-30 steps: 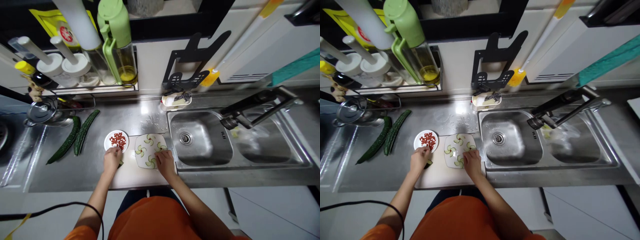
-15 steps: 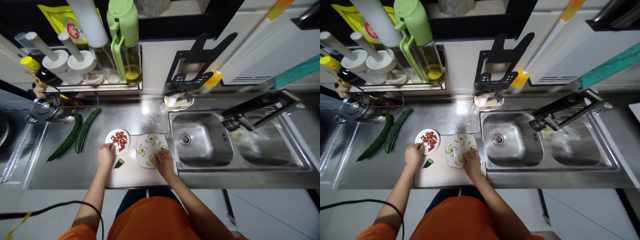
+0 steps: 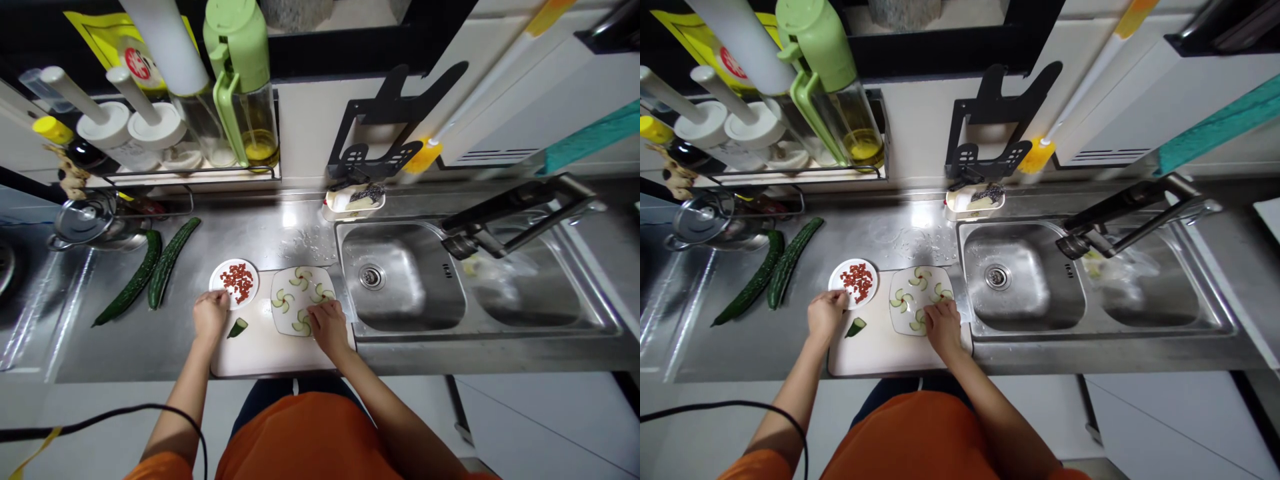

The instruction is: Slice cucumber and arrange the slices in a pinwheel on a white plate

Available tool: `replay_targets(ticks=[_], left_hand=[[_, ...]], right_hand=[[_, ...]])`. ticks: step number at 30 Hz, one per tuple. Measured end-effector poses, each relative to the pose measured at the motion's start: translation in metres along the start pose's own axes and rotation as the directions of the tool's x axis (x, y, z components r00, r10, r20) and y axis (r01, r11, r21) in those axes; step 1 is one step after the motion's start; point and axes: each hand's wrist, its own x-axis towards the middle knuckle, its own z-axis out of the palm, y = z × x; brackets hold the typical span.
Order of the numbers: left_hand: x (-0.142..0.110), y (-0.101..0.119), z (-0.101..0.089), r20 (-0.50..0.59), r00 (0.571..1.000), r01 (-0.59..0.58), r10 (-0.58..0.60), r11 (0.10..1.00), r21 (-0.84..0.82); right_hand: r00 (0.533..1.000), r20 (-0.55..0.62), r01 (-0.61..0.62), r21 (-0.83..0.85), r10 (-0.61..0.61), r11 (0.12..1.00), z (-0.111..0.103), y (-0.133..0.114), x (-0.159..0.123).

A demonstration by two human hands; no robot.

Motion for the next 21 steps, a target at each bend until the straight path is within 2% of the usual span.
replay_targets(ticks=[4, 6, 7, 10, 13, 17, 21], left_hand=[[-0.013, 0.012, -0.002, -0.019, 1.000, 0.013, -0.016, 0.987, -0.163], [-0.022, 0.023, 0.000, -0.008, 0.999, -0.047, 0.047, 0.967, -0.251], [-0.028, 0.031, 0.003, 0.019, 0.992, -0.117, 0.128, 0.948, -0.297], [-0.045, 0.056, 0.014, 0.047, 0.941, -0.289, 0.334, 0.869, -0.402], [-0.061, 0.080, 0.026, 0.100, 0.883, -0.359, 0.459, 0.796, -0.487], [-0.076, 0.102, 0.039, 0.151, 0.823, -0.412, 0.547, 0.759, -0.504], [-0.084, 0.112, 0.044, 0.199, 0.784, -0.448, 0.588, 0.758, -0.475]], right_hand=[[1.000, 0.000, -0.003, 0.007, 0.003, 1.000, 0.000, 0.001, 0.000], [1.000, -0.003, -0.009, 0.014, 0.009, 1.000, -0.001, 0.001, 0.000], [1.000, -0.003, -0.012, 0.015, 0.012, 1.000, -0.001, 0.001, -0.001], [1.000, 0.006, -0.020, 0.012, 0.020, 1.000, -0.004, 0.003, -0.002], [0.999, 0.016, -0.032, 0.002, 0.032, 0.999, -0.006, 0.006, -0.005], [0.999, 0.017, -0.033, -0.003, 0.033, 0.999, -0.007, 0.008, -0.009], [0.999, 0.023, -0.028, 0.002, 0.028, 1.000, -0.008, 0.008, -0.016]])
